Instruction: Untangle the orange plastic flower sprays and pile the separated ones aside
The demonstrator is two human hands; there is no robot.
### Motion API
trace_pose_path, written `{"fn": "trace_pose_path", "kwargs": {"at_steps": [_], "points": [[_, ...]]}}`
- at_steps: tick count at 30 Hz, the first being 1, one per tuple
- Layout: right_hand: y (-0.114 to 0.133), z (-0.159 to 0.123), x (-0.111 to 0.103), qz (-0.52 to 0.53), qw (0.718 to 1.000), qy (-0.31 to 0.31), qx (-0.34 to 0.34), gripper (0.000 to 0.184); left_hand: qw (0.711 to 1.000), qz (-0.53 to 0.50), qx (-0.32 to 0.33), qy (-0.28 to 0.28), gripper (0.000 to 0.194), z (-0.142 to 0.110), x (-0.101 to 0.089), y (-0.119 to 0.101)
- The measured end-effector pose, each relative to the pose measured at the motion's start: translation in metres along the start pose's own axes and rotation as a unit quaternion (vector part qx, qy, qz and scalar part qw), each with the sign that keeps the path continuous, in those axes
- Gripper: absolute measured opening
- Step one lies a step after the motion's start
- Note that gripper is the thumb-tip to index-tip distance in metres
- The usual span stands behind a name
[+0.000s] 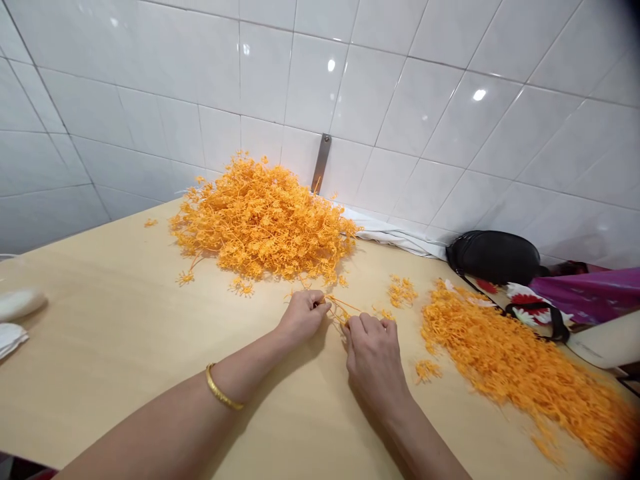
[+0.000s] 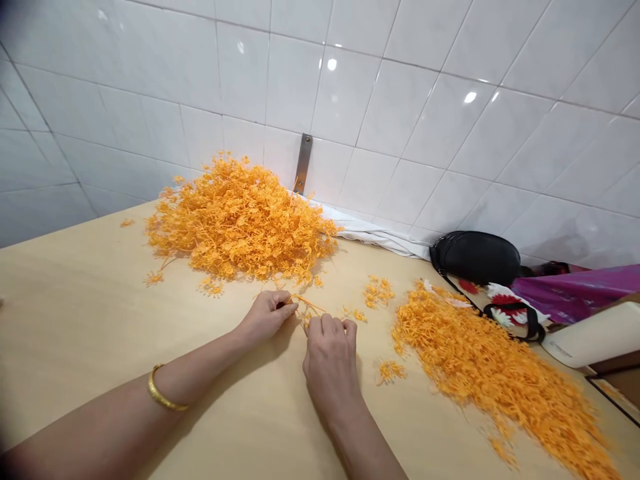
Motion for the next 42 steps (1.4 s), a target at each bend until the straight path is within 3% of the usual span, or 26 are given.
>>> {"fn": "trace_pose_path", "kwargs": {"at_steps": [5, 9, 12, 13, 17, 19, 21, 24, 26, 29, 35, 42], "points": [[0.015, -0.022, -0.028, 0.022, 0.999, -0.026, -0.038, 0.023, 0.996, 0.064, 0.041, 0.047, 0.028, -0.004, 0.014, -0.005], [0.020, -0.046, -0.086, 0.086, 0.986, -0.098, -0.099, 0.015, 0.997, 0.072, 0.000, -0.031, 0.029, 0.002, 0.001, 0.003], [-0.016, -0.063, -0.120, 0.015, 0.981, -0.179, -0.076, 0.003, 0.997, 0.065, -0.024, -0.024, 0.028, 0.005, -0.003, 0.009], [-0.040, -0.067, -0.122, -0.043, 0.981, -0.190, -0.014, 0.006, 0.998, 0.053, -0.029, -0.002, 0.026, 0.005, -0.001, 0.011], [-0.129, -0.086, -0.085, -0.254, 0.957, -0.071, 0.121, 0.023, 0.997, 0.003, -0.059, 0.054, 0.023, 0.002, 0.004, 0.016], [-0.148, -0.093, -0.069, -0.291, 0.945, -0.045, 0.143, 0.026, 0.996, -0.004, -0.059, 0.064, 0.023, 0.002, 0.005, 0.016], [-0.141, -0.090, -0.060, -0.246, 0.959, -0.046, 0.132, 0.025, 0.996, -0.007, -0.055, 0.069, 0.023, 0.002, 0.004, 0.014], [-0.096, -0.068, -0.048, -0.053, 0.995, -0.021, 0.080, 0.022, 0.996, -0.010, -0.050, 0.071, 0.023, 0.002, 0.004, 0.014], [-0.063, -0.046, -0.036, 0.055, 0.997, 0.016, 0.060, 0.021, 0.996, -0.014, -0.045, 0.074, 0.022, 0.002, 0.005, 0.015], [-0.030, -0.016, -0.015, 0.108, 0.992, 0.041, 0.057, 0.027, 0.996, -0.025, -0.017, 0.079, 0.020, 0.001, 0.006, 0.013], [-0.030, 0.013, 0.025, 0.144, 0.979, 0.108, 0.098, 0.030, 0.997, 0.012, 0.023, 0.072, 0.019, 0.002, 0.005, 0.007], [-0.037, 0.015, 0.033, 0.309, 0.936, 0.108, 0.130, 0.019, 0.988, 0.121, 0.057, 0.073, 0.018, 0.003, 0.007, 0.007]]}}
Point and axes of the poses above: each hand's wrist, its own z-axis towards the middle knuckle, its own x-axis out of the palm, y = z × x, the point moved 7 cm from there along z, towards the middle knuckle
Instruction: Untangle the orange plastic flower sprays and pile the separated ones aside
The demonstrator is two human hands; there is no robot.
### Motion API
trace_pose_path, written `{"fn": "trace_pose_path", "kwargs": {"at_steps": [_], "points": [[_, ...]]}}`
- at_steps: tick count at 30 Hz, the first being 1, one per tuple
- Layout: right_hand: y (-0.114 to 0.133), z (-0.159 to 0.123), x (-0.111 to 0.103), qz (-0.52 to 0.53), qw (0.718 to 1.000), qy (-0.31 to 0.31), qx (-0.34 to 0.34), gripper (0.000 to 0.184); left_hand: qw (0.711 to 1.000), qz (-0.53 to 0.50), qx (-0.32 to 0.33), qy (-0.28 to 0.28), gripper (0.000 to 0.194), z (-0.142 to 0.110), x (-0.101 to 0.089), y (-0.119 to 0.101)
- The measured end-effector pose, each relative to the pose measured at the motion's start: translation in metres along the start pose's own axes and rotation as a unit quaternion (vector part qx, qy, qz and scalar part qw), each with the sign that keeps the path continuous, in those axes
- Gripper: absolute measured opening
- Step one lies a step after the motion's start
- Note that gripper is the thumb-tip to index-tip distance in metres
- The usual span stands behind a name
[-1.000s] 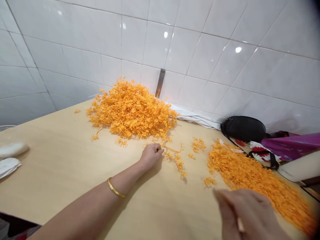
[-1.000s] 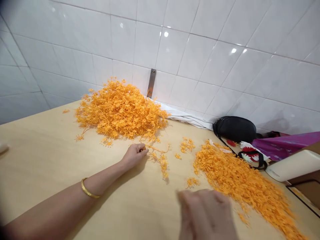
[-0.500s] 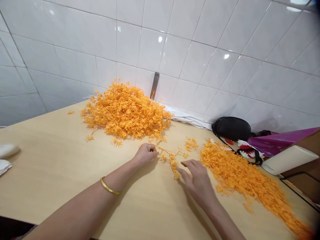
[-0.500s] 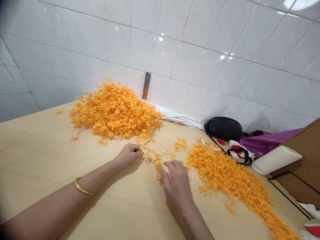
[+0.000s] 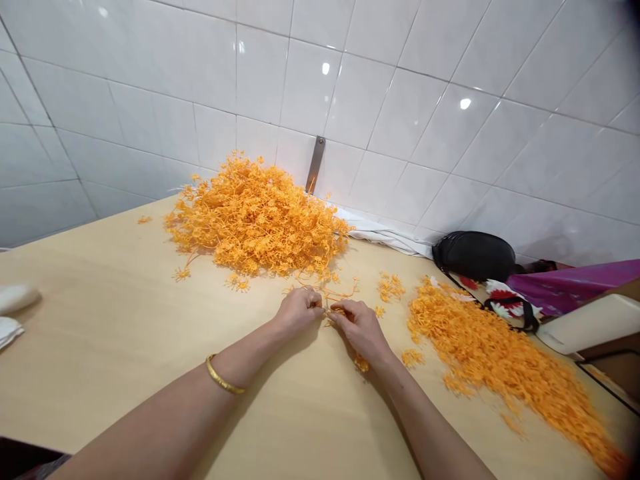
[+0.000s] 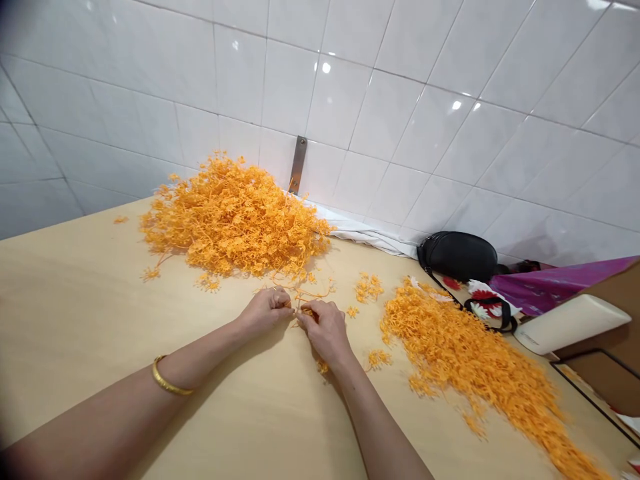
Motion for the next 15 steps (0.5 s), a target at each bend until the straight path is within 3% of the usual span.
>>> {"fn": "trace_pose_path", "kwargs": {"at_steps": [4, 6, 9, 12, 15], "points": [[-0.004, -0.003, -0.018, -0.022, 0.997, -0.073, 0.025, 0.019, 1.000, 0.027, 0.004, -0.006, 0.022, 0.000, -0.001, 0.000], [0.005, -0.010, -0.031, -0.085, 0.990, -0.115, -0.003, 0.018, 1.000, 0.029, 0.004, -0.002, 0.024, 0.000, -0.001, 0.000], [0.021, -0.029, -0.049, -0.139, 0.981, -0.130, -0.048, 0.018, 0.999, 0.032, 0.001, -0.003, 0.024, 0.002, -0.002, 0.000], [0.024, -0.055, -0.083, -0.152, 0.973, -0.169, -0.038, 0.019, 0.998, 0.053, -0.008, -0.028, 0.023, 0.003, -0.007, -0.001], [0.002, -0.081, -0.129, -0.201, 0.953, -0.224, 0.008, 0.018, 0.998, 0.054, -0.011, -0.036, 0.023, 0.001, -0.010, -0.005]]}}
Point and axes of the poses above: each hand's wrist, its own z-axis towards the middle knuckle, its own x-axis out of the palm, y = z × x, the point moved 7 cm from there along z, towards the middle knuckle
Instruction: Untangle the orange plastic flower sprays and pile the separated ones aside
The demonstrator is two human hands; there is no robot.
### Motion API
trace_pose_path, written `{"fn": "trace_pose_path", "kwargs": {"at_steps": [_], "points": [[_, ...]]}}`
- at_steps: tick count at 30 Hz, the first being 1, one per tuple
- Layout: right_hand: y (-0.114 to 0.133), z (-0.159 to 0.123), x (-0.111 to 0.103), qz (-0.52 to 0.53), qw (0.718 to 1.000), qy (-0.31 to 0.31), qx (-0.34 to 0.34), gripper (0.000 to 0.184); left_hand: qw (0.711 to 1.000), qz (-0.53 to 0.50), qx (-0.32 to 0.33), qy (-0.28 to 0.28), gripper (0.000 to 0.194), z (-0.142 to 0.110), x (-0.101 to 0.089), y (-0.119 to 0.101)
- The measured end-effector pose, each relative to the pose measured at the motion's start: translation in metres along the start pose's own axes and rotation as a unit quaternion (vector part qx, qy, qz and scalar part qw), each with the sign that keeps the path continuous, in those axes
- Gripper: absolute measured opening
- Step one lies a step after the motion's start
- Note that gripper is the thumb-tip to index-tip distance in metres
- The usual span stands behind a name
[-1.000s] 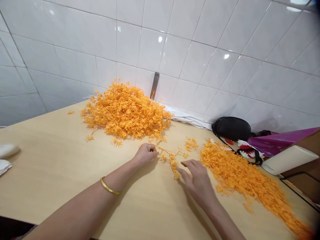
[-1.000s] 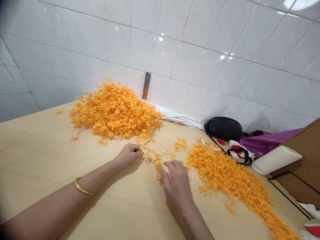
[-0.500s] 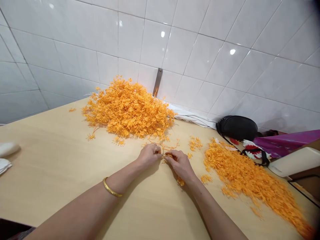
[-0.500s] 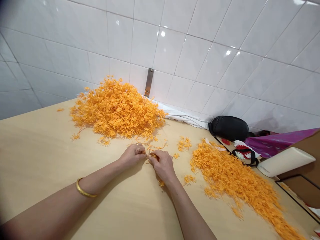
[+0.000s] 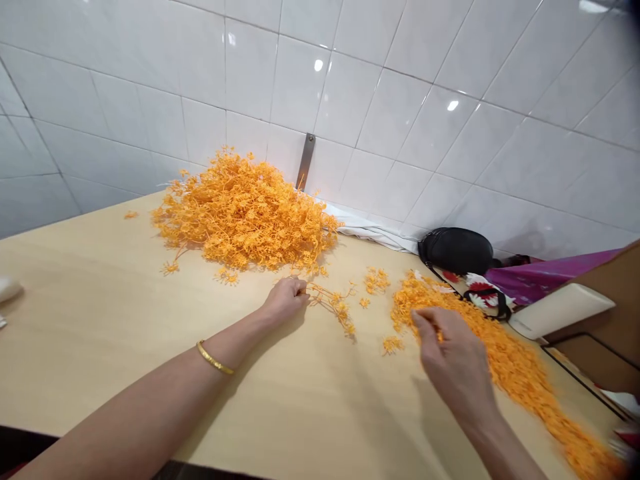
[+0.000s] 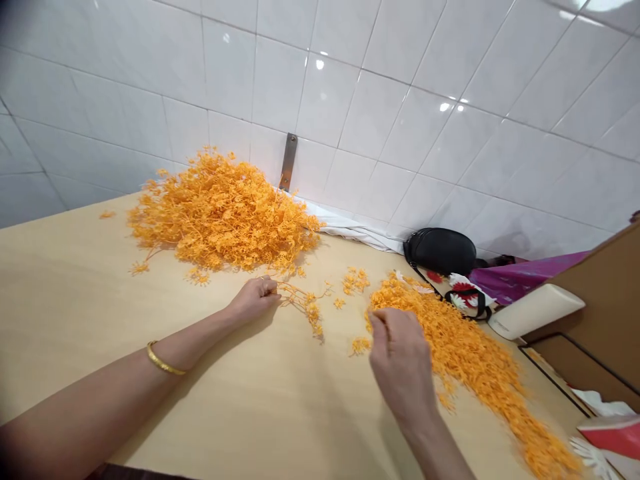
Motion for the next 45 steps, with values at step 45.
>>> {"fn": "trace_pose_path", "kwargs": {"at_steps": [45], "points": [[0.020, 0.017, 0.151, 0.565, 0.768, 0.215, 0.211, 0.024, 0.982, -0.168, -0.082, 0.031, 0.031, -0.019, 0.015, -0.050]]}}
Point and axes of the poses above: each hand's wrist, its own z-axis towards the middle knuckle, its own x-axis out of the palm, y = z × x, the point moved 7 cm from there along z, towards the middle knuckle
